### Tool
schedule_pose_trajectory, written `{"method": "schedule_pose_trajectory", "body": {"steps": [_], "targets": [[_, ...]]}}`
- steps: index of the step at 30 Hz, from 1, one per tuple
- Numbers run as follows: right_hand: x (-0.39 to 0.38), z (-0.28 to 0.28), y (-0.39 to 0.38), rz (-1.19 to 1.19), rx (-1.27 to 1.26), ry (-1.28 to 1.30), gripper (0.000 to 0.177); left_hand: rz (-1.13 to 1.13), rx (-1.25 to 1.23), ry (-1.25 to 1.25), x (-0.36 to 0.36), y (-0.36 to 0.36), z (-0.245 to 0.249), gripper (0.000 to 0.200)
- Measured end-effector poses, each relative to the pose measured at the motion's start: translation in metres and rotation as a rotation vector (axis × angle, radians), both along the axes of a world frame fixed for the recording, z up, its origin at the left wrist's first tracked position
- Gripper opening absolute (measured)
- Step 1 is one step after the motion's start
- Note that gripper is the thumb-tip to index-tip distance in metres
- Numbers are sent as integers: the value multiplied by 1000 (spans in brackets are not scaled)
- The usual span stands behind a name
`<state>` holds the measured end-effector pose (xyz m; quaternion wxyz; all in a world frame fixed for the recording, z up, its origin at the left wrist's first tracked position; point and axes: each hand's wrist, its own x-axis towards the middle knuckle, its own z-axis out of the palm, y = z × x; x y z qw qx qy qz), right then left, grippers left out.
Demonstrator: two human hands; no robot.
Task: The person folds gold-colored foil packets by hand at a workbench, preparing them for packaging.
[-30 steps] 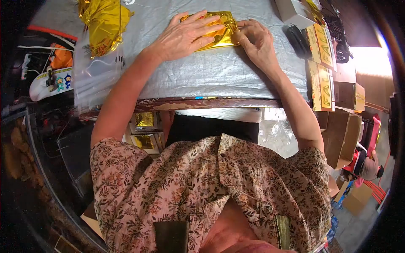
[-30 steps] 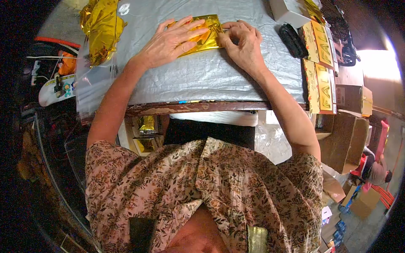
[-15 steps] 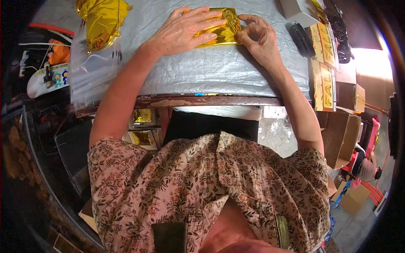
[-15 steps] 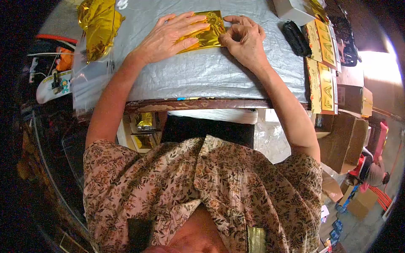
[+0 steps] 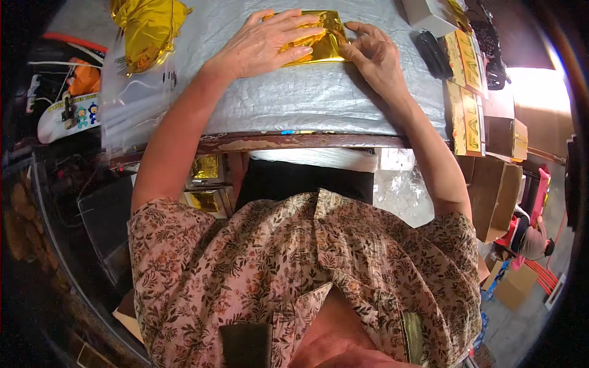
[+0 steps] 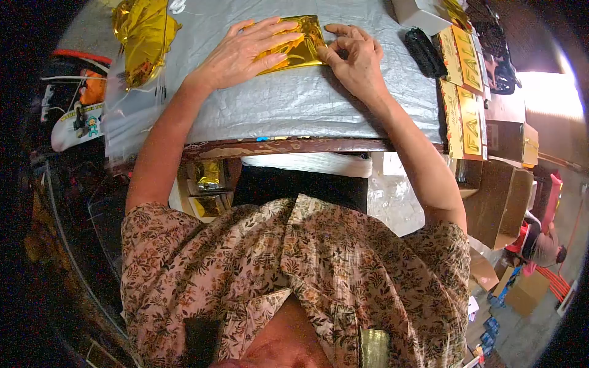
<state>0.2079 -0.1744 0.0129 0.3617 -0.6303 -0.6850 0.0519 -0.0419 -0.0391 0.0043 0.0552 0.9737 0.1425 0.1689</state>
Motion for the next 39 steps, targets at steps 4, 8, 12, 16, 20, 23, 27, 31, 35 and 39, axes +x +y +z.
{"method": "schedule_pose_trajectory", "body": {"steps": [4,8,12,16,20,23,27,31,35,39], "targets": [[0,2,0,9,-35,108,21,-13,57,5,1,-2,4,51],[6,2,0,71,-48,145,18,10,-62,-38,0,-5,13,59],[0,14,-6,166,-71,308,13,-26,-361,-383,-4,-10,34,65],[7,6,-15,149,33,296,15,81,-431,-367,-23,-15,46,74],[14,7,-27,253,-31,116,19,-2,-305,-229,-46,-16,26,83],[13,12,-30,336,-17,5,22,-46,-384,-279,-50,-29,25,40],[10,11,-33,327,-48,-66,24,-90,-265,-221,-51,-35,22,40],[12,12,-39,306,-16,-204,24,-98,-336,-250,-51,-34,24,40],[12,16,-41,317,-34,-213,26,-38,-376,-326,-52,-36,25,35],[11,17,-42,308,-60,-192,27,-63,-332,-339,-51,-37,24,29]]}}
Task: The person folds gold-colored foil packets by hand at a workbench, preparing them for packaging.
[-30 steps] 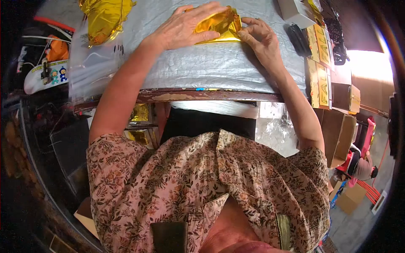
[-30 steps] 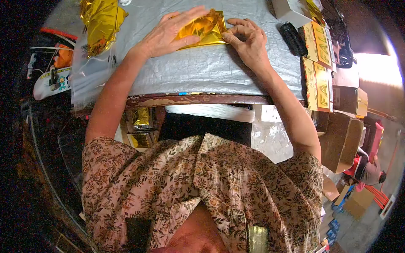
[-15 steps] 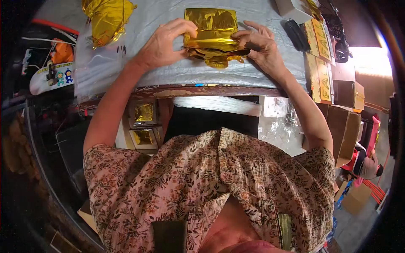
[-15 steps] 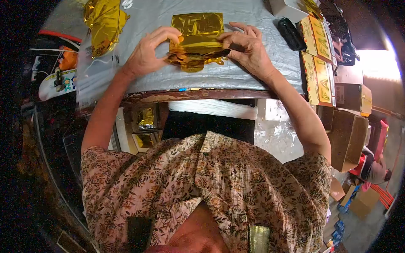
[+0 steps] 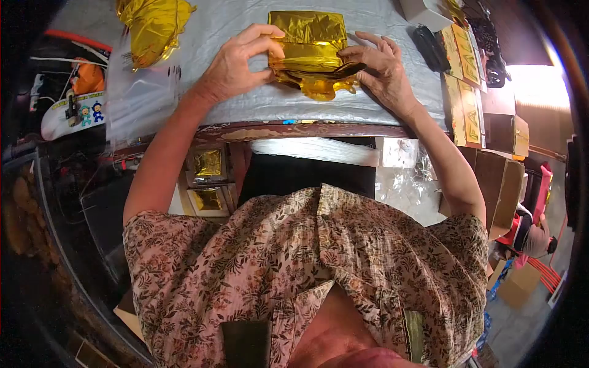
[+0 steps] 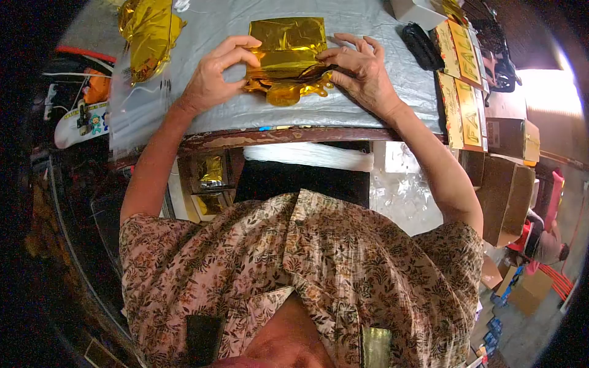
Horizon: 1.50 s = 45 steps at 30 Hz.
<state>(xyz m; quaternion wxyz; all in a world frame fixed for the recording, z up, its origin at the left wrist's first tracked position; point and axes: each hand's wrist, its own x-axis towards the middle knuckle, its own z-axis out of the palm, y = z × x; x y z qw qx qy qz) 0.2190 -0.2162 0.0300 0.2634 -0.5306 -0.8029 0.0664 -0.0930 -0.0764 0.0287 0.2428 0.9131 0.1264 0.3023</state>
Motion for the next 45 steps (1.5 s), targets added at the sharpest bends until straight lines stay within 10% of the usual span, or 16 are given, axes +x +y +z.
{"method": "schedule_pose_trajectory", "body": {"steps": [45], "targets": [[-2,-1,-1,-75,16,-46,34,42,95,15,3,-1,-8,29]]}}
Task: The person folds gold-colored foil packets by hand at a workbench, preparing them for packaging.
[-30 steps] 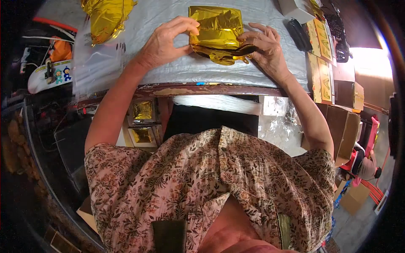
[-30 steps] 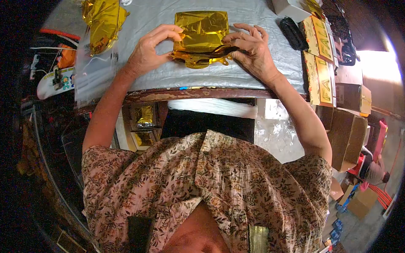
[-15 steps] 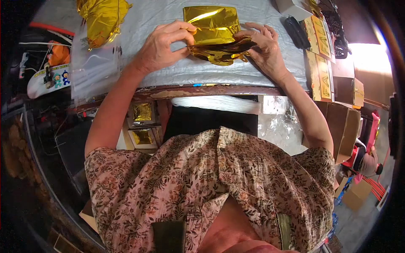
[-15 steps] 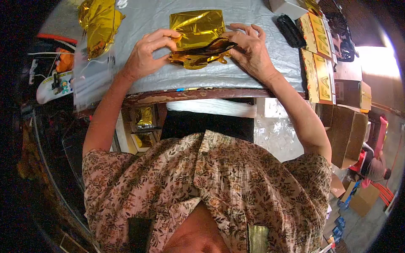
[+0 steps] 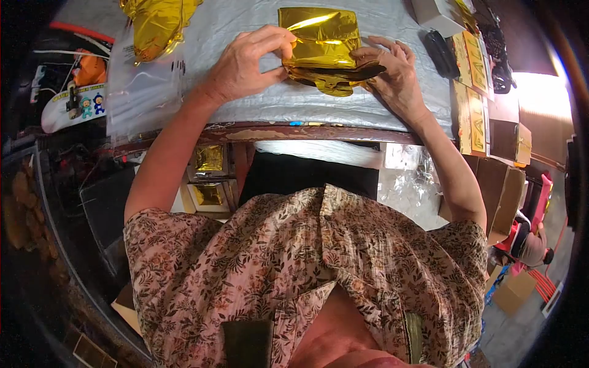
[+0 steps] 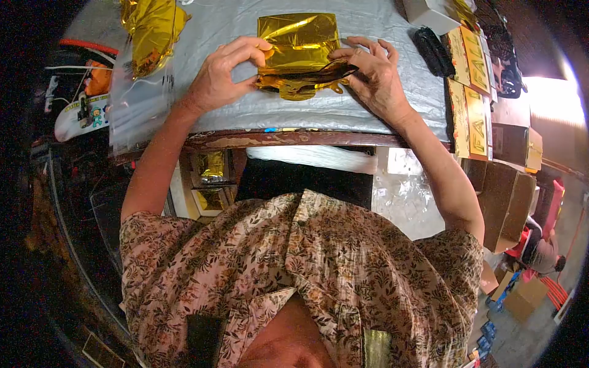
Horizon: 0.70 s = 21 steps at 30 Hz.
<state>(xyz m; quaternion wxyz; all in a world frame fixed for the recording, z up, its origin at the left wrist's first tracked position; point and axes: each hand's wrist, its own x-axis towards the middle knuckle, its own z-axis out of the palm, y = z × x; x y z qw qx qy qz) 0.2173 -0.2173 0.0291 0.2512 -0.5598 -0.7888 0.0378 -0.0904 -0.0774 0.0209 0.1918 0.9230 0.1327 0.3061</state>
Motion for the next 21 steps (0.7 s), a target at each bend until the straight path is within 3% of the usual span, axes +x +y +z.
{"method": "schedule_pose_trajectory", "body": {"steps": [10,13,15,19,21], "targets": [[-1,5,-4,-13,49,11,35,-57,-79,40,-1,0,3,19],[1,1,-1,-47,-7,95,33,-31,-67,-26,2,0,1,18],[0,0,0,-89,-71,240,30,-7,-205,1,1,0,1,18],[7,-8,5,-98,-72,74,28,-7,-203,10,0,0,3,20],[4,-11,9,-97,-129,271,22,40,-222,-1,0,-1,0,22]]}}
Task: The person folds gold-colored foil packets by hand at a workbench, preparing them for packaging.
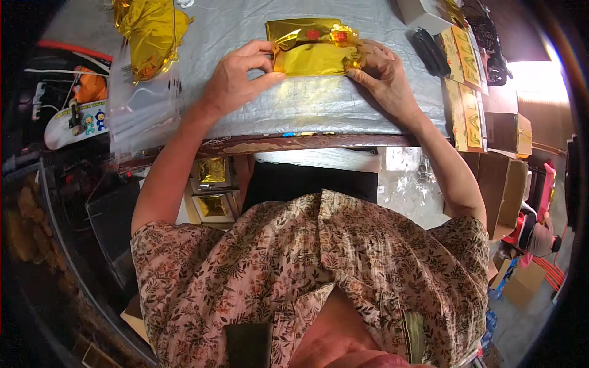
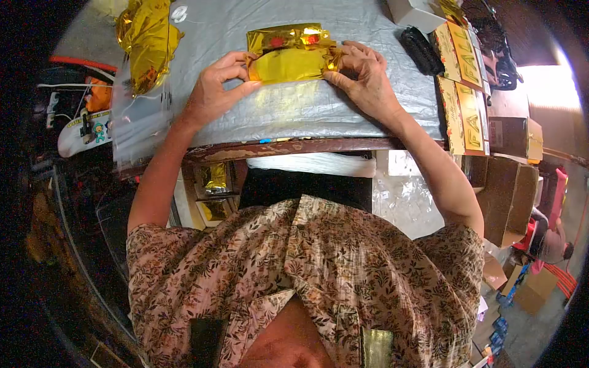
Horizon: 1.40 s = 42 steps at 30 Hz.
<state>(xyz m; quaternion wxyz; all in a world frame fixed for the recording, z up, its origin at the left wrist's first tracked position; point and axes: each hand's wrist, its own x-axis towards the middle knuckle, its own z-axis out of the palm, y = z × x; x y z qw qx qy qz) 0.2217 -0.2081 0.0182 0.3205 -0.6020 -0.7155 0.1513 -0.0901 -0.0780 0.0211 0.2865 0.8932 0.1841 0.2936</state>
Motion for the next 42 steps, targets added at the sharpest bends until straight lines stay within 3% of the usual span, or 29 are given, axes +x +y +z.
{"method": "schedule_pose_trajectory", "body": {"steps": [9,18,25,27,28,30,31,34,40,42], "targets": [[-14,16,6,-150,-90,12,23,82,-189,-23,5,-5,2,23],[-19,5,5,-241,96,-60,20,181,-157,-19,11,-15,4,25],[-26,10,2,-281,73,-192,20,216,-144,16,14,-13,0,26],[-28,15,1,-330,28,-361,43,221,-141,32,14,-13,2,26],[-31,18,0,-330,31,-361,43,221,-138,31,15,-12,2,26],[-42,26,-5,-65,258,-590,76,192,-147,27,15,-11,1,25],[-44,22,-8,45,218,-692,84,195,-144,28,15,-11,2,25],[-47,18,-14,179,121,-681,81,201,-135,27,15,-13,5,25],[-40,8,-15,181,29,-593,78,219,-146,39,12,-14,5,24],[-40,10,-14,181,22,-587,78,225,-18,15,11,-12,1,25]]}}
